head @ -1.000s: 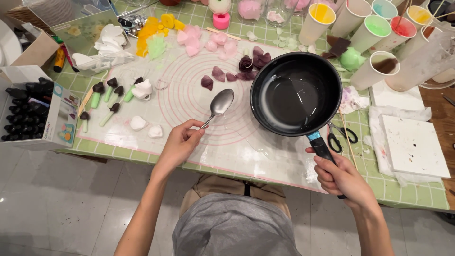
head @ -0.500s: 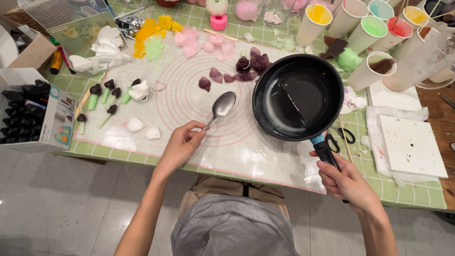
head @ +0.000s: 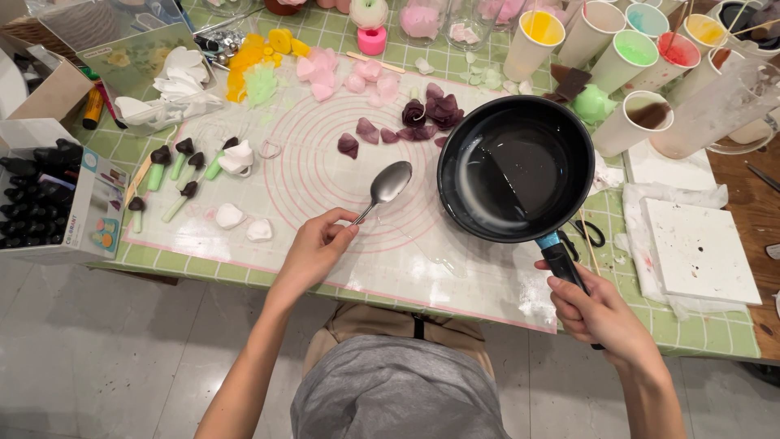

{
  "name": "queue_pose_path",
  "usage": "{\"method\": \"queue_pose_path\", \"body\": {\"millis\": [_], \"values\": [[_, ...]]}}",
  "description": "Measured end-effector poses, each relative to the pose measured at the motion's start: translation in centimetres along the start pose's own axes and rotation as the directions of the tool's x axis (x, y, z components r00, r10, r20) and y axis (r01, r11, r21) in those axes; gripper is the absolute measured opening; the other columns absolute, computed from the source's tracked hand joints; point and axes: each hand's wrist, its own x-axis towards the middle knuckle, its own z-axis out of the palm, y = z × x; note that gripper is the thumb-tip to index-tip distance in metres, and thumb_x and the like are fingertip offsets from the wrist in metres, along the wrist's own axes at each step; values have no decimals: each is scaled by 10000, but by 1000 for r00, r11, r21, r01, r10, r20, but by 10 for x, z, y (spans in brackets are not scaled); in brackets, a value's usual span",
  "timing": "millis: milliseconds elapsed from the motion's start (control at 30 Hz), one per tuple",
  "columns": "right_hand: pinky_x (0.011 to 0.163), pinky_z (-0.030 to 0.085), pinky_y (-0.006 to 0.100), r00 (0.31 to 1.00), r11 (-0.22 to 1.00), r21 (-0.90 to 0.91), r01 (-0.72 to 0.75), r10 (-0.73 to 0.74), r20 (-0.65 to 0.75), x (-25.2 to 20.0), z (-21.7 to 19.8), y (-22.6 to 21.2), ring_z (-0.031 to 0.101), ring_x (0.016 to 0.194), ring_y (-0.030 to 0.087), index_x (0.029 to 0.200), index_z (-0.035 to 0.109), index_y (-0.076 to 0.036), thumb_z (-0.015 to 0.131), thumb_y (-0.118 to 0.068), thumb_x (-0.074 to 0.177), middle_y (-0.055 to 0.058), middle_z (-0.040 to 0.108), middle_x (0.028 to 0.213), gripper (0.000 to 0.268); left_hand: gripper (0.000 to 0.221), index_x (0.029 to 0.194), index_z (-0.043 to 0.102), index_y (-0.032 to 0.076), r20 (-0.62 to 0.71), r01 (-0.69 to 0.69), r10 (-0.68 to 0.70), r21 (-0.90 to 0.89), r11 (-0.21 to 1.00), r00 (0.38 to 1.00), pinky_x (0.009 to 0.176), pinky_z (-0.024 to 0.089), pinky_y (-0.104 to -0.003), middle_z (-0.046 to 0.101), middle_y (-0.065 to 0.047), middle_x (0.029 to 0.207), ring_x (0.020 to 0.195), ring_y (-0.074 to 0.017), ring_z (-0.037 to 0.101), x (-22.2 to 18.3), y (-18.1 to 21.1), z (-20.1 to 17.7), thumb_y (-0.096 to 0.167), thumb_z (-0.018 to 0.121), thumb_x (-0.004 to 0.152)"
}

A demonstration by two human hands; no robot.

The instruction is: The person is assembling decorative wax flowers on a silicone mat, dipping parts in melted wax to join them.

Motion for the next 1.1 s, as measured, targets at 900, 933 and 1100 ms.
{"method": "queue_pose_path", "body": {"millis": [900, 933, 1100], "values": [[321, 159, 222, 992, 959, 272, 81, -104, 70, 5, -24, 8, 226, 410, 21, 1332, 567, 6, 474, -118, 1009, -73, 297, 579, 359, 143, 1002, 763, 77, 2, -332, 430, 640, 693, 903, 616, 518, -493, 745, -166, 826, 711, -382, 709, -11, 66, 48, 131, 684, 896], [321, 159, 222, 992, 958, 274, 82, -104, 68, 3, -29, 10, 226, 410, 21, 1332, 567, 6, 474, -118, 1009, -73, 297, 579, 359, 143, 1002, 763, 77, 5, -334, 430, 640, 693, 903, 616, 518, -493, 745, -166, 826, 711, -382, 709, -5, 65, 44, 131, 684, 896], [291, 173, 204, 989, 894, 432, 115, -142, 30, -10, -65, 31, 214, 400, 12, 1345, 550, 39, 444, -133, 1045, -82, 294, 585, 361, 89, 880, 713, 56, -26, -272, 480, 797, 540, 877, 599, 505, -473, 741, -143, 803, 715, -343, 714, 18, 51, 17, 131, 669, 898]]}}
